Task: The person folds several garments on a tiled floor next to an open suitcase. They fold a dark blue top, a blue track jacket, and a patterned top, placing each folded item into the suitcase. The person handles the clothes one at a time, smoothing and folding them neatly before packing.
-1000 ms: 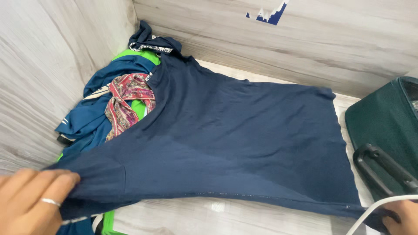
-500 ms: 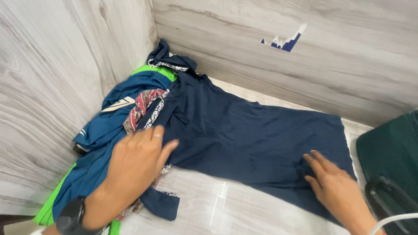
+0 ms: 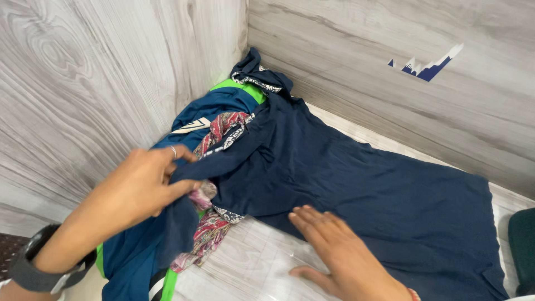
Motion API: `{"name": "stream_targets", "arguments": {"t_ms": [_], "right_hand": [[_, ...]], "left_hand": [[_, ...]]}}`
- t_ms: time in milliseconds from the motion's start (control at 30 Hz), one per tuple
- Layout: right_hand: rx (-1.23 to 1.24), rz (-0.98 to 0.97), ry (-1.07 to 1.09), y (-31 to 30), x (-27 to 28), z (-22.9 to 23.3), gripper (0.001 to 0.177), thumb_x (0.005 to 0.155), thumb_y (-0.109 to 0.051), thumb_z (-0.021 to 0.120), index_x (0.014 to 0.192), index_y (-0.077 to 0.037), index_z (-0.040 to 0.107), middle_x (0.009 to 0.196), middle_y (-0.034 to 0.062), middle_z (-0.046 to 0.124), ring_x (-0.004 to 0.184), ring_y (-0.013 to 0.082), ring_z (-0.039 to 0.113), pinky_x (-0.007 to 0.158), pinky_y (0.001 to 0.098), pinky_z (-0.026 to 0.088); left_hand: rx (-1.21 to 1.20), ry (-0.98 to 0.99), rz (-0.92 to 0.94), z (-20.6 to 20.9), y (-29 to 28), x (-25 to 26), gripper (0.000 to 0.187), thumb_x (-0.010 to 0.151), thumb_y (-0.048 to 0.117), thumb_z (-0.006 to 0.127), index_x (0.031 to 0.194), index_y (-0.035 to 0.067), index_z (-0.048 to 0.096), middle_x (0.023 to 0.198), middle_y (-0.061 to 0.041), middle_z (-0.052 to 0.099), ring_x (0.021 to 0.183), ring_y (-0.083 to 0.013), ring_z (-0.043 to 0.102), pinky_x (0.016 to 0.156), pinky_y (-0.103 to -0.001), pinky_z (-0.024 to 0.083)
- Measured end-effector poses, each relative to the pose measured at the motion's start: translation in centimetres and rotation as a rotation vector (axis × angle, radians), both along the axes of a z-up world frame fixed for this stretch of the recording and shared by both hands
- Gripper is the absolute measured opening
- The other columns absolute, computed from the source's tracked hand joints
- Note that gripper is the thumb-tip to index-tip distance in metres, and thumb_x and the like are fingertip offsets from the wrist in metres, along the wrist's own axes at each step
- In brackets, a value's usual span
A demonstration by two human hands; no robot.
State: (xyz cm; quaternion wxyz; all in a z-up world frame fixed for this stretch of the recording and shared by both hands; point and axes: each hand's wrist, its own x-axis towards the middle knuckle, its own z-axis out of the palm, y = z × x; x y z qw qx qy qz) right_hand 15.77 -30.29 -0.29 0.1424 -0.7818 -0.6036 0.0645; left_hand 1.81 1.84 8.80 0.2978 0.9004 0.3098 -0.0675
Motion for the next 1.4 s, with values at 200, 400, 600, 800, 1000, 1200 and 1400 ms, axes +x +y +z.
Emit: {"name": "stream_targets", "arguments": {"t_ms": [200,400,600,800,1000,1200,1400], "right_hand": [[0.387,0.19,0.799,7.3,-1.6,3.1,0.108,0.081,-0.035,0.085,0.16,0.005,0.022,0.153,0.0247,0.05,0.145,0.0341,0.05,0.119,0.0466,0.039],[0.682,-0.015,1.377,11.2,4.5,5.3,0.058,0.095,-0.008,0.071,0.145,0.004,0.044,0.096,0.0123,0.07,0.098,0.0269,0.072,0.098,0.0387,0.056],[0.835,-0.187,1.071,11.3,9.1,6.0,0.034,0.096,-0.013,0.066,0.126,0.004,0.068,0.095,0.0065,0.072,0.097,0.0186,0.072,0.089,0.0334,0.058],[0.494,-0.166,0.369,14.3,8.1,1.0,0.066,0.075,-0.027,0.084,0.133,-0.007,0.058,0.11,0.01,0.068,0.095,0.0263,0.07,0.075,0.036,0.057],[0.436,-0.19,0.063,15.4,10.4,-3.3,0.025,0.091,-0.018,0.075,0.114,-0.009,0.071,0.098,0.0099,0.075,0.082,0.0295,0.07,0.071,0.0364,0.052],[0.704,-0.377,0.753,14.1,15.0,-2.2,0.019,0.099,-0.014,0.069,0.114,-0.002,0.069,0.088,-0.0003,0.066,0.077,0.0073,0.056,0.066,0.0248,0.045],[0.779,-0.16,0.87,11.6,14.1,2.3,0.018,0.103,-0.004,0.057,0.117,0.0,0.068,0.096,-0.0029,0.065,0.09,0.005,0.059,0.083,0.0233,0.051]], "left_hand": [[-0.27,-0.662,-0.092,1.2,-2.9,4.4,0.041,0.095,0.015,0.076,0.133,0.004,0.068,0.077,-0.021,0.062,0.061,-0.0105,0.056,0.055,-0.032,0.046],[-0.14,-1.028,-0.405,0.0,-3.3,3.7,0.039,0.101,0.01,0.063,0.138,0.001,0.057,0.12,-0.011,0.076,0.104,-0.015,0.077,0.092,-0.03,0.06],[0.012,-0.702,-0.303,-5.4,-4.2,1.5,0.032,0.091,0.021,0.074,0.118,0.005,0.068,0.12,-0.012,0.072,0.113,-0.026,0.069,0.096,-0.037,0.055],[0.577,-0.777,-0.671,-11.5,-4.9,-0.3,0.052,0.067,0.024,0.073,0.117,0.009,0.067,0.145,-0.024,0.05,0.137,-0.0405,0.044,0.109,-0.053,0.031],[0.564,-0.493,-0.596,-10.6,-1.3,-2.3,0.031,0.068,0.002,0.07,0.099,0.006,0.07,0.131,-0.007,0.063,0.12,-0.0266,0.056,0.102,-0.046,0.04],[1.0,-0.576,-0.177,-6.4,-0.8,-4.5,0.044,0.068,0.006,0.064,0.111,0.011,0.072,0.136,-0.02,0.063,0.128,-0.032,0.057,0.103,-0.045,0.046],[0.23,-0.428,-0.064,-8.0,-5.7,0.0,0.082,0.087,0.04,0.072,0.156,0.01,0.039,0.067,-0.006,0.072,0.058,-0.0282,0.071,0.057,-0.042,0.055]]}}
